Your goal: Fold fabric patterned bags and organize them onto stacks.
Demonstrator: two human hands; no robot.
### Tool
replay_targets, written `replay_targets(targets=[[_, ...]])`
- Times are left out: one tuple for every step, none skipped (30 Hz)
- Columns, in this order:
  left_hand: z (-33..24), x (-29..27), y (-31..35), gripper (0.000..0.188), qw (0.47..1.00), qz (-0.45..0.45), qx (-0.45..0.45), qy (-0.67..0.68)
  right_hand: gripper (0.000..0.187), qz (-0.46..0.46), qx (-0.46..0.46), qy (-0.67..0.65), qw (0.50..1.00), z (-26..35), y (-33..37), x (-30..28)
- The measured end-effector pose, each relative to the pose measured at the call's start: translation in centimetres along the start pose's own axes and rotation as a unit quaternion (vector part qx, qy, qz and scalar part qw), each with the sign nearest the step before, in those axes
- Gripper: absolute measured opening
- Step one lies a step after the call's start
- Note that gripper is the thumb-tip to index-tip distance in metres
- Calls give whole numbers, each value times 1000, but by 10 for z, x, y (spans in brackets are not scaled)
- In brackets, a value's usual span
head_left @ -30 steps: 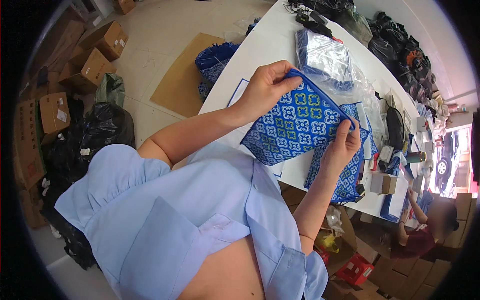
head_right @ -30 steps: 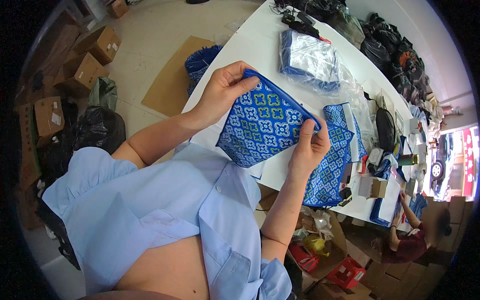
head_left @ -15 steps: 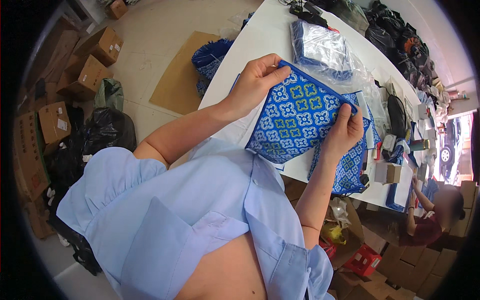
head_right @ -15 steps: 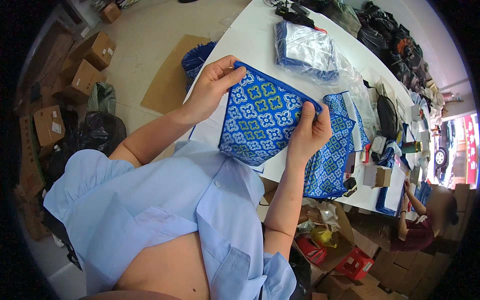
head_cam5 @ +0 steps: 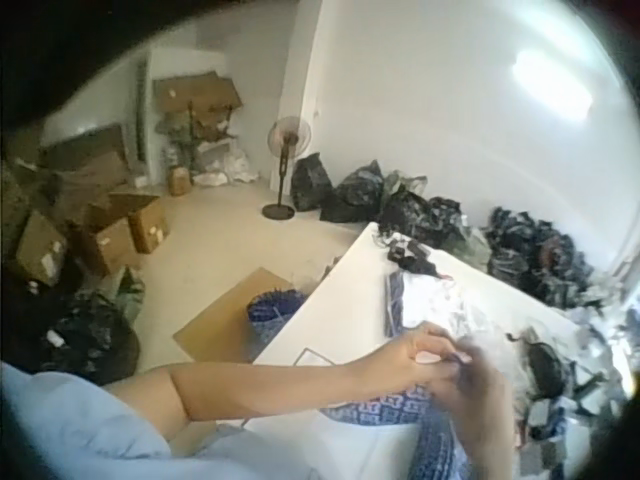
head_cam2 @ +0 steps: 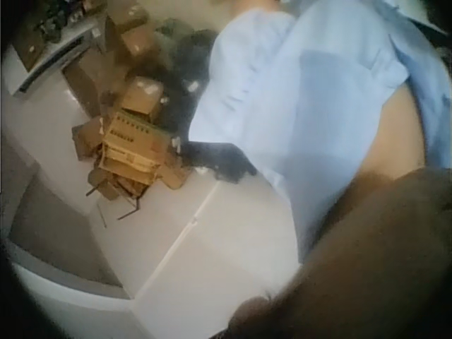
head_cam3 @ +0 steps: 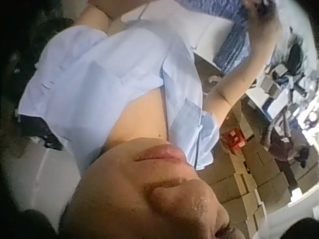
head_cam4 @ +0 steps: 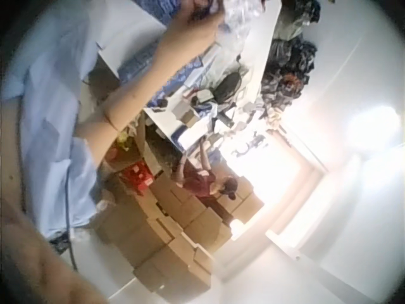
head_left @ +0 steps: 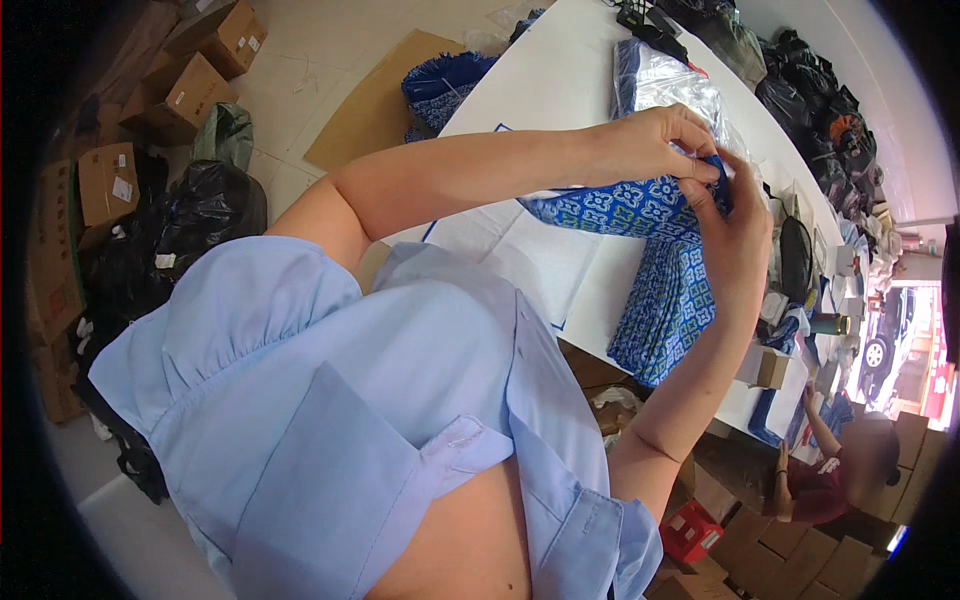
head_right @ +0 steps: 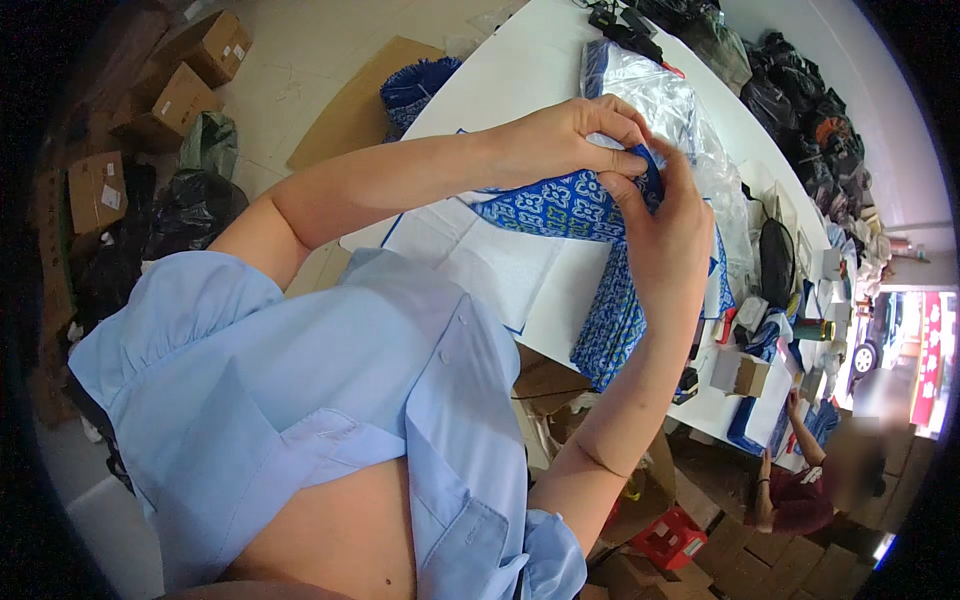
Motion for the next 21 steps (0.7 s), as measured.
replay_targets(targets=[[2,-2,-2,21,999,22,-41,11,29,74,57,-12,996,-8,-2,1],[3,-4,-1,21,999,17,-39,10,26,148,114,-24,982,-17,-3,5],[8,-3,2,23,995,39,-69,64,21,121,93,-2,988,-22,0,6],[13,-3,5,26,986,60,-99,117,21,124,89,-2,988,-28,1,8],[15,0,12,30,988,80,-90,92,19,92,112,-64,987,-35,5,6],[17,-3,18,30,988,78,-92,94,17,58,136,-125,981,-43,8,5],[20,-9,25,30,979,162,-126,-2,16,45,167,-186,967,-51,11,3],[23,-15,31,30,952,245,-155,-97,16,46,168,-184,967,-55,12,0],[37,-25,39,28,940,273,-176,-110,16,5,194,-224,955,-58,14,-7],[54,-38,49,25,928,291,-197,-127,16,-30,212,-269,939,-64,12,-12],[63,-50,54,25,928,292,-195,-125,17,-26,232,-252,939,-77,15,-19],[68,-63,62,24,932,262,-230,-96,17,-25,232,-254,939,-86,20,-23],[72,-71,67,22,934,231,-264,-67,16,-39,261,-287,921,-95,25,-28],[71,-75,69,22,933,232,-266,-68,16,-54,291,-319,901,-103,32,-30],[71,-79,69,19,945,148,-292,-3,16,-53,290,-321,900,-115,38,-30],[72,-83,70,16,946,62,-313,63,17,-61,304,-340,888,-129,46,-26],[77,-86,72,11,949,8,-294,113,17,-67,316,-361,875,-139,53,-21],[78,-86,73,11,950,5,-294,109,17,-65,313,-365,874,-141,58,-15],[79,-87,73,10,942,-61,-290,160,17,-62,325,-394,858,-142,63,-8],[79,-86,73,10,927,-124,-283,212,17,-61,337,-420,841,-146,69,-4],[79,-86,73,9,923,-138,-288,214,16,-48,366,-430,824,-152,76,0]])
Point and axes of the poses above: each hand's wrist, its own y-axis away from the middle knuckle, its own x-axis out of the palm, z = x × y, the point moved 2 cm from there along -y, towards the middle knuckle, and after that the axes turned 9 degrees about x, right-handed, at the moved point
